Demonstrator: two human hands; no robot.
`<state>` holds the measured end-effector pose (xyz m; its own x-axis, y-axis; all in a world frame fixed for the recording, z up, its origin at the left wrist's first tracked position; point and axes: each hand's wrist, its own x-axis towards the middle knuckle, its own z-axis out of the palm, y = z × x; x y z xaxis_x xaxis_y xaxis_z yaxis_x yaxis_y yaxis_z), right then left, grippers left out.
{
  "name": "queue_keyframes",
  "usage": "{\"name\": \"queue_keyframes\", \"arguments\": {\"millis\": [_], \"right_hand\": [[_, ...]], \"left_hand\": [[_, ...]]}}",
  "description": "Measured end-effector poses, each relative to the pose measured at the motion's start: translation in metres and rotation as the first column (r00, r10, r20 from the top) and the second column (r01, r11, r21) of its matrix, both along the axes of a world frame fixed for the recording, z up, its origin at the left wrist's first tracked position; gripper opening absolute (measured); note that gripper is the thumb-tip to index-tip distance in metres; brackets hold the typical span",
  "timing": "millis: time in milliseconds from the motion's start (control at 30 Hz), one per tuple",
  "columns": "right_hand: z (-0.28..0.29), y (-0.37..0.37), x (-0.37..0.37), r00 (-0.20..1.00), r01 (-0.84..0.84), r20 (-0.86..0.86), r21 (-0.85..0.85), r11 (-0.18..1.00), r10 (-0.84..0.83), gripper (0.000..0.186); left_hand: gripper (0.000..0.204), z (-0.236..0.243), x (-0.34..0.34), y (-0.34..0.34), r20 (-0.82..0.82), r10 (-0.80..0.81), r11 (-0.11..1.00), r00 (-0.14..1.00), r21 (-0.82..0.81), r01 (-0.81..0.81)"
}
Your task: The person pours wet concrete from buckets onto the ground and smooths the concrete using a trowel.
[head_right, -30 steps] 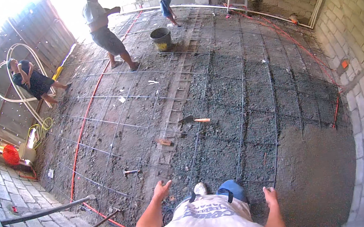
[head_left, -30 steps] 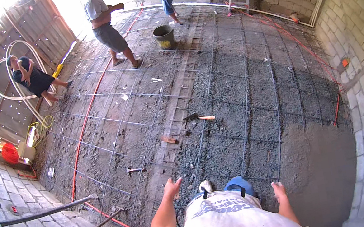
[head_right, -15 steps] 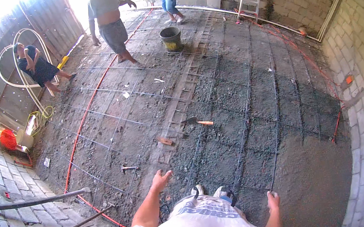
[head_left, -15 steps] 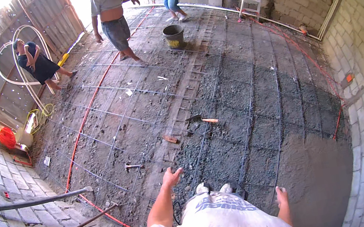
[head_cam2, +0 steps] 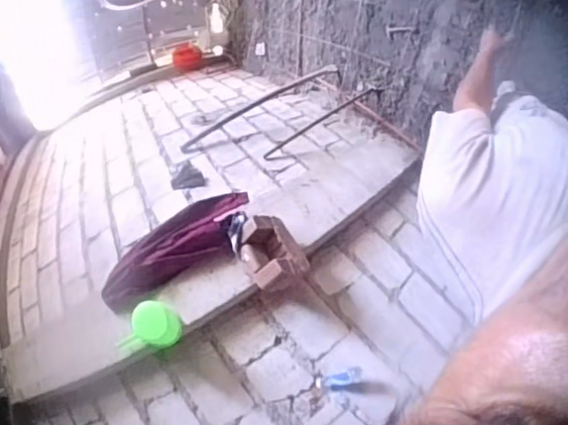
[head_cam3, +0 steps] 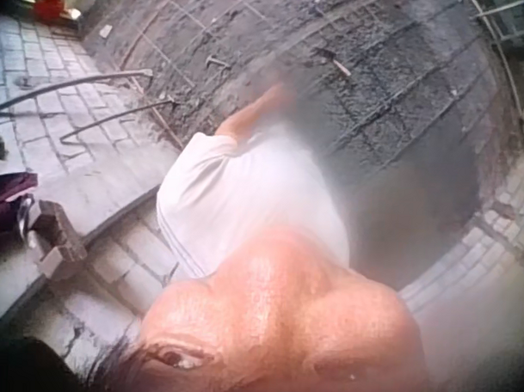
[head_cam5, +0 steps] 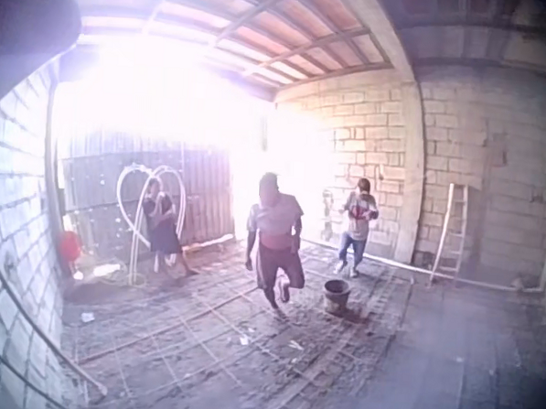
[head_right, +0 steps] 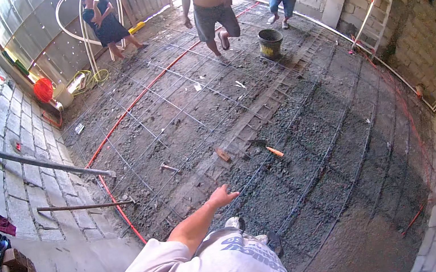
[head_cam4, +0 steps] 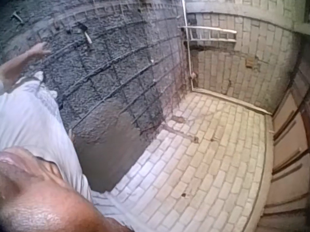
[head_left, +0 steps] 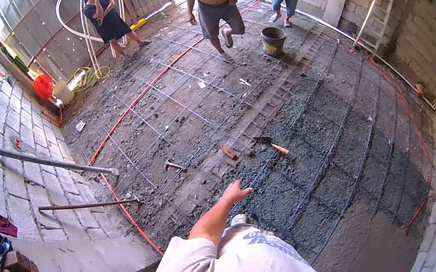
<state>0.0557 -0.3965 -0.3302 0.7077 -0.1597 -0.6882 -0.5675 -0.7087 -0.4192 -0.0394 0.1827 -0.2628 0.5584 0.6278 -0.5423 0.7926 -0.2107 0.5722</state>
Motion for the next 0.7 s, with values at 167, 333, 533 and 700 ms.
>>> {"name": "queue_keyframes", "arguments": {"millis": [167,333,533,700], "right_hand": [[0.039,0.033,0.039,0.998,0.063,-0.021,-0.033,0.997,-0.063,0.065],[0.010,-0.010,0.070,0.982,0.187,-0.035,0.238,0.953,-0.184,0.054],[-0.016,-0.046,0.025,0.937,0.345,-0.120,0.164,0.924,-0.329,0.050],[-0.088,-0.096,-0.029,0.935,0.355,0.023,-0.016,0.935,-0.354,0.067]], "left_hand": [[0.088,-0.015,-0.023,-0.015,-0.076,0.029,0.998,0.997,0.064,-0.025],[0.097,-0.018,-0.018,-0.020,-0.173,0.028,1.000,0.984,0.014,-0.026],[0.096,0.001,0.042,-0.048,-0.035,-0.141,0.983,0.989,0.112,0.144],[0.093,0.018,0.100,-0.089,0.268,-0.232,0.953,0.935,-0.129,0.274]]}}
